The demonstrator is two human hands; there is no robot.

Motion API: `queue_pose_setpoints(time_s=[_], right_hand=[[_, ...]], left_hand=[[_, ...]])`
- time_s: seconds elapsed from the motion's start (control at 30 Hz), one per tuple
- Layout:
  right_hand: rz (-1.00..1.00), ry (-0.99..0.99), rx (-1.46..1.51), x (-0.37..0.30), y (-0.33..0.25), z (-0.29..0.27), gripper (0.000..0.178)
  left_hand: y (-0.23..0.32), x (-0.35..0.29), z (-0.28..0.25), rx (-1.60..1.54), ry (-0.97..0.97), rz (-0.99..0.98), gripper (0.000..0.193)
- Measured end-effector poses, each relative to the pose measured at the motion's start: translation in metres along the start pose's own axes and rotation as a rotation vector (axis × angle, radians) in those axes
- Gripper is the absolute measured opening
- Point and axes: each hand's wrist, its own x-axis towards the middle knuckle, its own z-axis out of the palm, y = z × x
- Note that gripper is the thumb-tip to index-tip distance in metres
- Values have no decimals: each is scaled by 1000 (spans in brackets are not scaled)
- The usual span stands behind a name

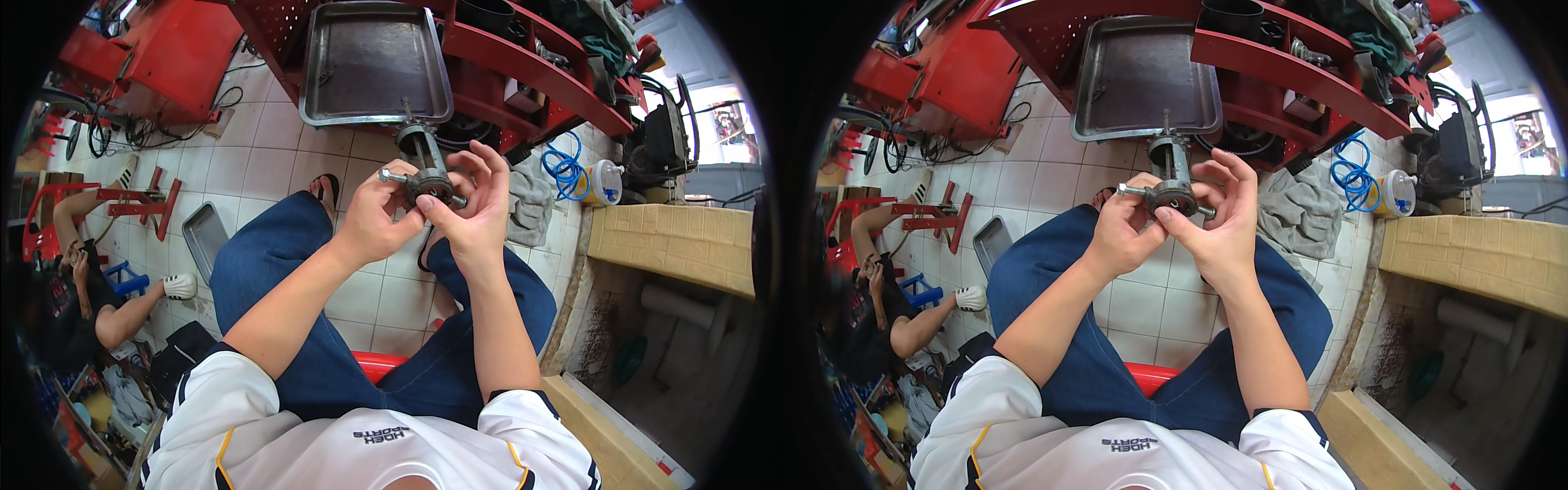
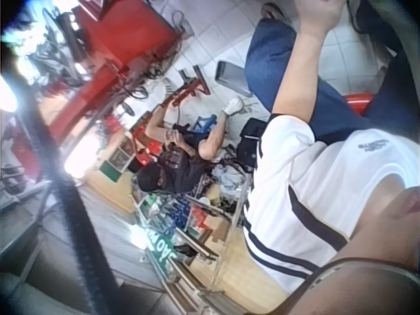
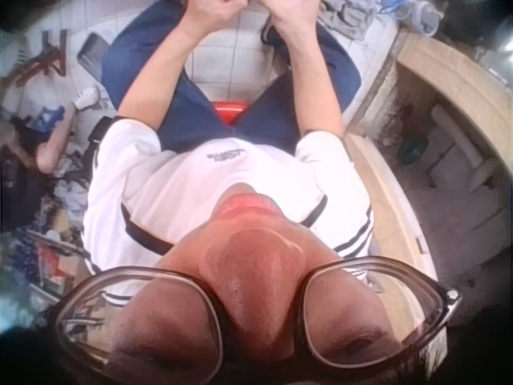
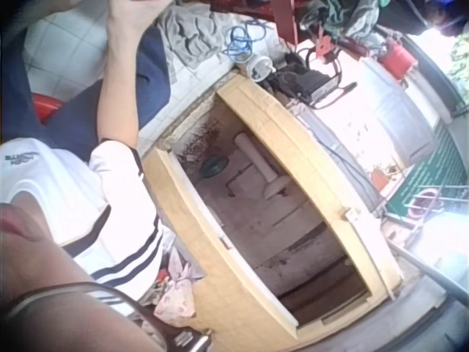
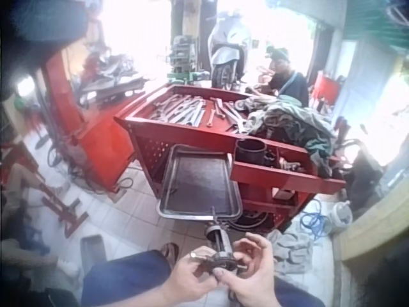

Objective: The person sits on the floor and assembles a mechanical component, likely a carburetor, using a screwdriver. They insert a screw into the component and tighten it, then inspect the assembly by rotating it in their hands.

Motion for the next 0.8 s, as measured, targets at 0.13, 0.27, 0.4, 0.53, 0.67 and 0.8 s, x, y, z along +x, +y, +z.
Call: queue_pose_setpoints(time_s=[0.13, 0.27, 0.4, 0.53, 0.67, 0.8], right_hand=[[-61, -46, 116, 2, 5, -3, 89], [29, -18, 158, 1, -2, -1, 88], [32, -39, 54, 1, 0, -3, 87], [1, -53, 44, 1, -1, -1, 88], [60, -42, 192, 2, -4, 0, 91], [36, -66, 52, 1, -3, -5, 90]], left_hand=[[0, 0, -1, -111, 12, -60, 27], [-3, -1, -3, -115, -21, -65, 27], [-1, -2, -2, -104, -27, -55, 27], [1, -2, -3, -81, -25, -46, 28], [0, -2, -4, -103, -21, -67, 28], [1, -3, -2, -41, -49, -57, 25]])
